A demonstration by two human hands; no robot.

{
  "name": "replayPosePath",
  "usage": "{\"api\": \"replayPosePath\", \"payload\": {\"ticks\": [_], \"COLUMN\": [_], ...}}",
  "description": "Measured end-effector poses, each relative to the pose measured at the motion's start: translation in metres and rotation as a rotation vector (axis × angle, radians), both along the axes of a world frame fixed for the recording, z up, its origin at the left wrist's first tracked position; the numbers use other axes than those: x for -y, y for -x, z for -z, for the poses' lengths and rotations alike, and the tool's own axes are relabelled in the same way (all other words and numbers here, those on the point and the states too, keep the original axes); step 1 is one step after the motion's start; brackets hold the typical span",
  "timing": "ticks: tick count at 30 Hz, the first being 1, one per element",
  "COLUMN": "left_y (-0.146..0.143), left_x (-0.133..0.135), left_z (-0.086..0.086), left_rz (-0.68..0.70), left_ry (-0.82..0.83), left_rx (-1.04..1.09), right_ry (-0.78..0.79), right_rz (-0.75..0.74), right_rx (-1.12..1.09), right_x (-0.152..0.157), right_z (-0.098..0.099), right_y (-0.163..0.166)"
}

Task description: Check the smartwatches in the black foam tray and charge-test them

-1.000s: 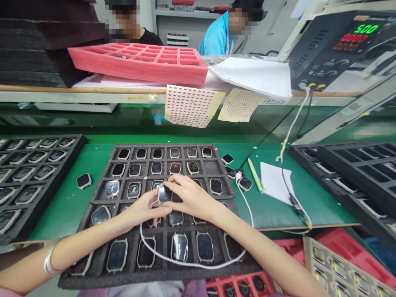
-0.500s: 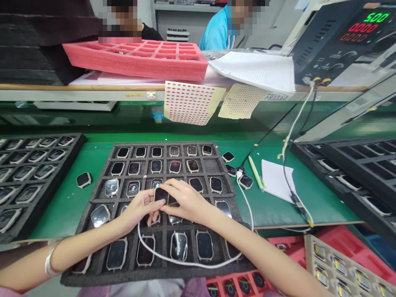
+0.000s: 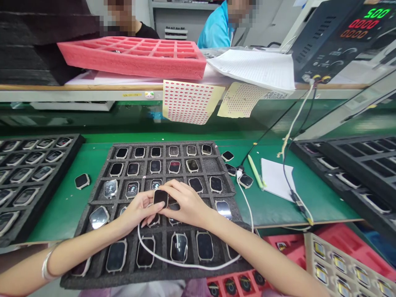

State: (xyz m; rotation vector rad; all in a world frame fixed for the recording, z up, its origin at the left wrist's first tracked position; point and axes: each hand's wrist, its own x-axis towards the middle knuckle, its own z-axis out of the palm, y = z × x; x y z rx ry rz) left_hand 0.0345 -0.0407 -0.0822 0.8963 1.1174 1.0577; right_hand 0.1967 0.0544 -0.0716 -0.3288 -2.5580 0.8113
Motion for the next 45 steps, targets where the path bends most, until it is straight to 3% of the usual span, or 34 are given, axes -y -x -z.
{"api": "replayPosePath", "payload": {"ticks": [9,12,17,21,27,33,35,40,45], "left_y": [0.000,0.002,0.003,0.002,0.000,0.004,0.004,0.002,0.003], "left_x": [0.001,0.002,0.001,0.000,-0.001,-0.002,0.000,0.007,0.006], "left_z": [-0.008,-0.007,-0.010,-0.010,-0.008,-0.011,-0.011,-0.004,-0.002], "left_rz": [0.017,0.046,0.167,0.187,0.154,0.052,0.045,0.023,0.045], "left_ry": [-0.001,0.014,0.037,0.068,0.074,-0.053,-0.078,-0.108,-0.071], "left_rx": [-0.024,0.082,0.334,0.384,0.376,0.087,-0.001,-0.106,-0.041], "right_ry": [0.140,0.339,0.846,1.011,0.941,0.435,0.339,0.362,0.392], "right_rz": [-0.035,-0.046,-0.044,0.016,-0.017,-0.085,-0.065,-0.058,-0.055], "right_rx": [-0.080,-0.129,-0.156,-0.165,-0.132,-0.040,0.002,0.099,0.124], "right_x": [0.001,0.000,-0.001,0.002,-0.001,-0.005,-0.005,0.000,0.002], "right_z": [-0.004,-0.007,-0.006,0.000,-0.005,-0.015,-0.013,-0.006,-0.005], "right_y": [0.000,0.000,0.003,0.006,0.003,-0.002,-0.002,-0.001,0.000]}}
